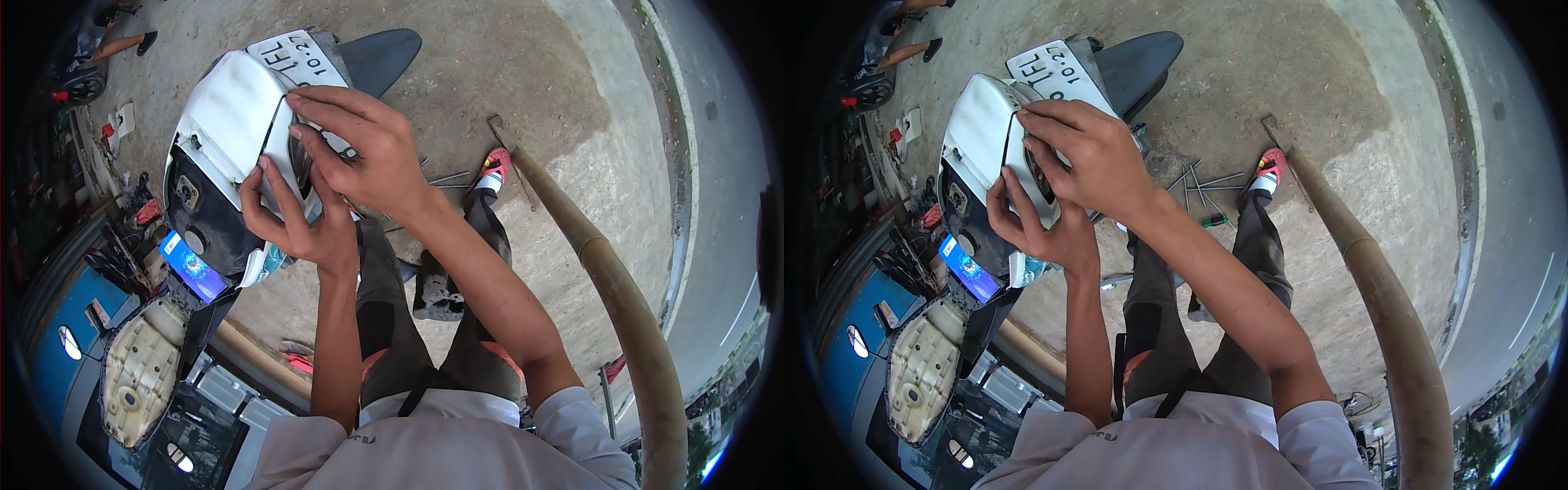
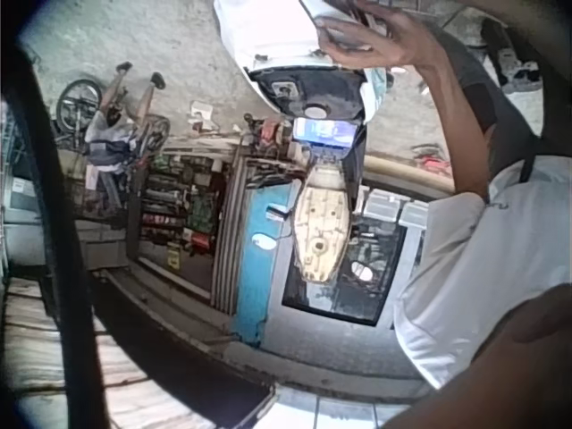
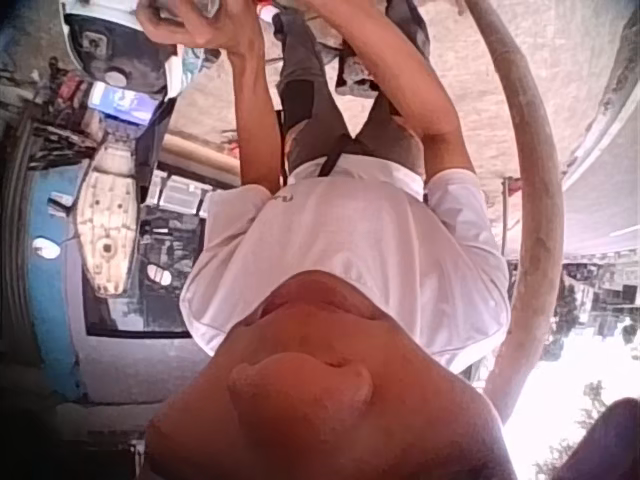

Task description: Removing body panels and performing maintenance on a scooter.

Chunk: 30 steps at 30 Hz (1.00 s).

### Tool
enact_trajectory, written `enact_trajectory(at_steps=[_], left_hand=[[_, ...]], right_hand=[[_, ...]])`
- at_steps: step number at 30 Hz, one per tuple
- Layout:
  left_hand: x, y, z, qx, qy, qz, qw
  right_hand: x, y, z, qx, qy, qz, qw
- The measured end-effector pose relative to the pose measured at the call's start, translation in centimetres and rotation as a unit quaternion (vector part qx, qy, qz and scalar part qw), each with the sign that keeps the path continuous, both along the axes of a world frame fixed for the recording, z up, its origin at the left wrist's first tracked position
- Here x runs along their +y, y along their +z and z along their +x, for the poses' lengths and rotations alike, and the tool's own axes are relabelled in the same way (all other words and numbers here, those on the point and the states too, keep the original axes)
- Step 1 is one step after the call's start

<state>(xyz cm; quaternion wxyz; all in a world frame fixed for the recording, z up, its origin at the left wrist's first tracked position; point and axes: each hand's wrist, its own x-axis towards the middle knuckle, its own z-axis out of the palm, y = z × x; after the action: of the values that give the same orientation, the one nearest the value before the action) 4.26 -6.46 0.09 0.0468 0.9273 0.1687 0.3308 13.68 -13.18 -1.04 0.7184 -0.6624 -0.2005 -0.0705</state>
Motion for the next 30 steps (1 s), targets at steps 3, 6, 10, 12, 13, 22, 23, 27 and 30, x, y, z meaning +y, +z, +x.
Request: enact_trajectory(at_steps=[3,6,10,12,13,22,23,27,30], left_hand=[[-0.7,1.1,1.2,0.005,0.044,0.001,0.999],[-1.2,1.8,1.4,0.016,0.057,-0.007,0.998],[-0.9,1.2,1.4,0.004,0.059,-0.034,0.998],[-0.8,1.4,1.4,0.019,0.063,-0.04,0.997],[-0.8,1.4,1.4,0.017,0.063,-0.038,0.997],[-1.1,1.7,1.5,-0.013,0.066,-0.104,0.992],[-0.8,1.7,1.4,-0.013,0.067,-0.103,0.992],[-0.8,1.6,1.1,0.007,0.068,-0.106,0.992],[-0.9,1.2,1.2,0.002,0.056,-0.098,0.994]], right_hand=[[-1.2,-1.2,1.3,0.1,0.051,0.028,0.993],[-2.4,-2.0,0.3,0.134,-0.009,0.022,0.991],[0.4,0.4,-1.3,0.108,-0.038,0.005,0.993],[1.6,2.0,-1.5,0.151,-0.056,-0.012,0.987],[1.9,2.1,-1.8,0.149,-0.055,-0.01,0.987],[2.6,4.3,-1.4,0.241,-0.077,-0.076,0.965],[2.9,4.6,-1.3,0.241,-0.075,-0.075,0.965],[2.8,5.2,-1.0,0.274,-0.074,-0.114,0.952],[2.3,5.2,-1.0,0.276,-0.069,-0.129,0.95]])
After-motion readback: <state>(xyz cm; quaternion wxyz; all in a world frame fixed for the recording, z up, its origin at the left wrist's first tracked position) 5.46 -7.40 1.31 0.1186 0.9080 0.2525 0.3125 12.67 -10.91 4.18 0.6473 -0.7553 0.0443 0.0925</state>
